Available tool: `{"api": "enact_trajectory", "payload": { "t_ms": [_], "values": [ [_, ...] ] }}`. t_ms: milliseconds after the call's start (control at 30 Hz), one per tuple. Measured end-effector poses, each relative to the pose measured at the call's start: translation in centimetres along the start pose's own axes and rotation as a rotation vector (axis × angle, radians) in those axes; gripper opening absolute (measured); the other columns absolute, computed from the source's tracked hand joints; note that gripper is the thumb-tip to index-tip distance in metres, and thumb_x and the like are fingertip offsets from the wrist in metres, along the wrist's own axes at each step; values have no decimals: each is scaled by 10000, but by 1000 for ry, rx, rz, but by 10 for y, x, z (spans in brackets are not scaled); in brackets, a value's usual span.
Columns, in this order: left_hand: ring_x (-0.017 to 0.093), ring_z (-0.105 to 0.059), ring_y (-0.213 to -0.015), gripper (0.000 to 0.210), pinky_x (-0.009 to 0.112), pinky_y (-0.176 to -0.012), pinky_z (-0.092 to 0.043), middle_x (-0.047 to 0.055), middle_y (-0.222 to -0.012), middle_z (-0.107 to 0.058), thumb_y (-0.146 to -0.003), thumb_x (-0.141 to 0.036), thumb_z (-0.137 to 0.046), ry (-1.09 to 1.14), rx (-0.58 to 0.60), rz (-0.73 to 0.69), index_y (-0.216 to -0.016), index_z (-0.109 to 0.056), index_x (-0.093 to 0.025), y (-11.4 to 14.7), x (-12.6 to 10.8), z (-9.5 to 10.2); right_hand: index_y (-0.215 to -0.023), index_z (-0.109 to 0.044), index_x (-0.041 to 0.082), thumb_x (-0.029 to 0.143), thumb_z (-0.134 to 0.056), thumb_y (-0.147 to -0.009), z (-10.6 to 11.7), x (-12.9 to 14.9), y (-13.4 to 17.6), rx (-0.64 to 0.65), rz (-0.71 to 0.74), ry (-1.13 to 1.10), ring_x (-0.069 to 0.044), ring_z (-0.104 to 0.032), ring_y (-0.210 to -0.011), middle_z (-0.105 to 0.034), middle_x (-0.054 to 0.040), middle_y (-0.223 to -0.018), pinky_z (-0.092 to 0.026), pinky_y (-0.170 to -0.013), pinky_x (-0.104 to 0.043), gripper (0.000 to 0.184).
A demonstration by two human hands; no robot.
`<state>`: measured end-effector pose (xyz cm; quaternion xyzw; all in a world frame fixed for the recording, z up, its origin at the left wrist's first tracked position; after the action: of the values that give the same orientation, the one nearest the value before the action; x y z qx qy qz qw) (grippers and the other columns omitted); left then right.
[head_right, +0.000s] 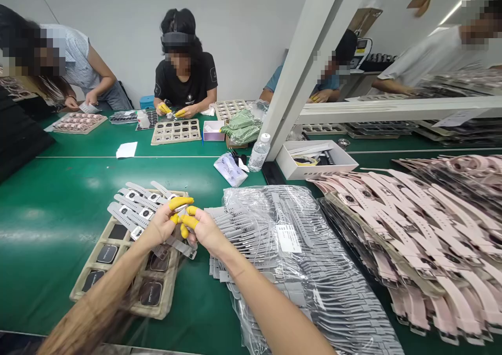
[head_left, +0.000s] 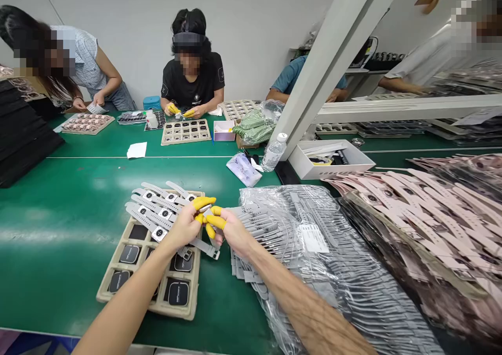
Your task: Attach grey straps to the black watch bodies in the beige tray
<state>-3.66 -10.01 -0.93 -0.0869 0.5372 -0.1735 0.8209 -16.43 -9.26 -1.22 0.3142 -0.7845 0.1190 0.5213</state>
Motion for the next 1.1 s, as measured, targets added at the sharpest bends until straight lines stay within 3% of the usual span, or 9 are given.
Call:
{"api": "enact_trajectory", "payload": {
  "t_ms": [133, 367, 567, 667, 900, 1100],
  "values": [
    [241, -633, -1265, 553, 444, -1122, -523, 93, -1331, -682, -880, -62, -494, -116, 26, -118, -1368, -676, -249, 3, -4, 2, -859, -510, 212, 576, -827, -705, -2, 0, 1, -8, -20, -70, -64, -341, -389, -539, 76, -526, -271, -393, -201, 507],
    [210, -632, -1210, 577, 409, -1098, -530, 81, -1290, -659, -896, -28, -444, -168, 10, -161, -1395, -629, -252, 4, -11, 2, -822, -530, 205, 473, -832, -693, -2, 2, 3, -33, -25, -176, -49, -287, -394, -508, 87, -528, -238, -400, -196, 423],
    [234, -574, -1320, 510, 436, -1158, -496, 115, -1388, -582, -1017, -141, -420, -219, 80, -200, -1499, -539, -259, 6, -23, 3, -772, -538, 201, 423, -823, -684, -1, 4, 2, -22, -34, -284, -43, -243, -398, -475, 82, -506, -180, -402, -200, 371],
    [238, -566, -1326, 478, 438, -1174, -490, 122, -1398, -562, -1072, -241, -396, -231, 158, -201, -1536, -507, -264, 7, -26, 5, -764, -544, 199, 404, -799, -681, 0, 3, 2, -34, -46, -272, -44, -245, -395, -459, 85, -494, -168, -407, -202, 337],
    [272, -582, -1288, 456, 459, -1138, -524, 160, -1335, -593, -1066, -284, -426, -428, 140, -296, -1499, -542, -205, 8, -26, 4, -754, -531, 203, 411, -732, -676, 5, 0, 2, -68, -71, -174, -41, -228, -403, -425, 95, -491, -141, -416, -204, 300],
    [237, -591, -1306, 467, 404, -1139, -529, 143, -1341, -610, -1079, -252, -379, -359, 177, -317, -1527, -509, -223, 8, -33, 6, -753, -533, 204, 412, -743, -672, 7, 4, 4, -84, -70, -88, -44, -238, -399, -446, 90, -493, -153, -408, -208, 306]
  ]
}}
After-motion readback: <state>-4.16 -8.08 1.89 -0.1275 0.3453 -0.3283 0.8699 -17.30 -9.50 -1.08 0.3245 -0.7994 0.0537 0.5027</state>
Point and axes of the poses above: each hand's wrist, its own y-axis away from the middle knuckle, its own z-axis out of the back of the hand, x = y × z, the point moved 6 cm from there along -y, towards the middle knuckle
